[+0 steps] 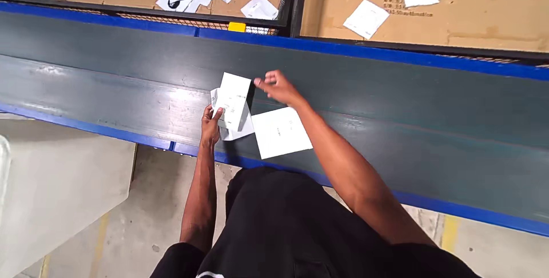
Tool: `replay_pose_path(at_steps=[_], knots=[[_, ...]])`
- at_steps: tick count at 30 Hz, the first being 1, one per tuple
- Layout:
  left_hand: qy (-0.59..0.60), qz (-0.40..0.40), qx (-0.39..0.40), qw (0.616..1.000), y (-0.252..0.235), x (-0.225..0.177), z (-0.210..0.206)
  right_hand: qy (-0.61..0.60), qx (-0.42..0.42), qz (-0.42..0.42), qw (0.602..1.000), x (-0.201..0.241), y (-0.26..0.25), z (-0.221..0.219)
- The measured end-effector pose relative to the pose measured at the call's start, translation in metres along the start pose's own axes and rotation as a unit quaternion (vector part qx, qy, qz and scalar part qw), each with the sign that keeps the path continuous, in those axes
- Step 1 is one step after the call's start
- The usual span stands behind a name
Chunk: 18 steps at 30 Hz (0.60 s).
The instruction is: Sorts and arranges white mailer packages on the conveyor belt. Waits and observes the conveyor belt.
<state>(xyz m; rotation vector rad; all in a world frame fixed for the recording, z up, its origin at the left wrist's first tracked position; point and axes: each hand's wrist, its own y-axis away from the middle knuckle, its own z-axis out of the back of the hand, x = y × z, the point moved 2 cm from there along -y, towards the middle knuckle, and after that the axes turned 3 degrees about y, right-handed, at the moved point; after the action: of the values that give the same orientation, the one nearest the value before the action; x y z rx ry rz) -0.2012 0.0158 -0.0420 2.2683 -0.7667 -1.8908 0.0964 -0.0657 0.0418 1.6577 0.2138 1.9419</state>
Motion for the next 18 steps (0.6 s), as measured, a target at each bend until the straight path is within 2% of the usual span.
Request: replay_pose_path(at_steps=[3, 6, 8, 10, 12, 14, 18], knots=[[0.03, 0.016, 0.022, 0.999, 0.001, 0.005, -0.005, 0.037, 0.074, -0.084, 0.993, -0.051, -0.004, -0.059], [0.044, 0.043, 0.031, 0.998, -0.001, 0.009, -0.004, 0.071, 0.032, -0.06, 0.995, -0.065, -0.021, -0.085], [0.048, 0.066, 0.014, 0.997, -0.005, 0.013, 0.009, 0.112, 0.014, -0.035, 0.993, -0.044, -0.035, -0.071], [0.028, 0.068, 0.003, 0.997, -0.009, 0.013, 0.024, 0.106, 0.063, -0.018, 0.992, -0.004, -0.053, -0.047], [0.009, 0.05, -0.022, 0.998, -0.011, 0.011, 0.032, 0.083, 0.139, -0.017, 0.987, 0.039, -0.071, -0.022], [-0.011, 0.04, -0.021, 0.999, -0.015, 0.006, 0.036, 0.033, 0.181, -0.014, 0.983, 0.075, -0.081, 0.001], [-0.048, 0.044, -0.01, 0.998, -0.023, 0.0, 0.041, -0.054, 0.225, 0.002, 0.973, 0.103, -0.075, 0.037]])
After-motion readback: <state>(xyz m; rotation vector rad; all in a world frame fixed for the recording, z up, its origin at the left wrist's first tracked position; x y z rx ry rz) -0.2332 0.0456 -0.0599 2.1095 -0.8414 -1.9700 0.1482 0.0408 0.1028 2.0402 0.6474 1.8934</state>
